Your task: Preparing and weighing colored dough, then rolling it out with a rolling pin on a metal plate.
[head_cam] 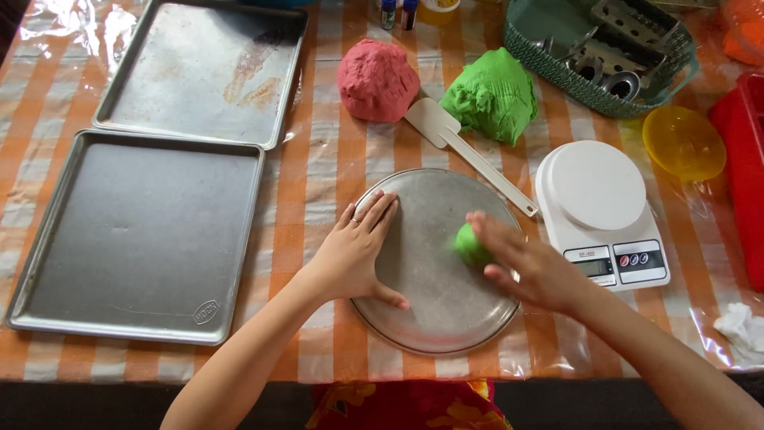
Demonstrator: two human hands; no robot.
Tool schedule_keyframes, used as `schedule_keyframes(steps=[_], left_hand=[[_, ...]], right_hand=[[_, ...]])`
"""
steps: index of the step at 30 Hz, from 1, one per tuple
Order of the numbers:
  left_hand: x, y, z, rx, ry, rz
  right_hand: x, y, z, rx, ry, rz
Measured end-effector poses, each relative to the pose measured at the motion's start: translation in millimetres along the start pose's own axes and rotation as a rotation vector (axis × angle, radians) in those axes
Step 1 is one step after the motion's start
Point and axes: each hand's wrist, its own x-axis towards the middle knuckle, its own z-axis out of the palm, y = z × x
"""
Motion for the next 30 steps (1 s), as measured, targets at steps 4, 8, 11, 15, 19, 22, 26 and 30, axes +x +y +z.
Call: schedule_keyframes(steps=[4,8,11,15,19,22,26,30], left_hand=[[1,2,-2,0.004,-0.003,-0.004],[1,3,-6,0.021,-0.014,-0.007],[2,-2,2,0.013,0.013,0.014],[17,-36,72,0.243,0.064,0.039],[1,-6,10,-0.001,0.077,0.016],[0,-3,4,-0.03,0.056,0.019],[0,0,0,-0.013,-0.001,0.004],[0,2,-4,0.012,-0.021,-0.008]], right_hand=[[57,42,1,0.155,-0.078,0.239],[114,23,24,0.157,-0.166,0.175],[113,-33,43,-0.161,-0.119,0.003],[52,-102,45,-0.197,-0.095,-0.227],[12,-81,19,-0.099,0.004,-0.224],[-10,-26,18,-0.224,0.138,-0.16],[23,27,11,0.033,0.032,0.216],[93,42,19,0.324,0.016,0.246]])
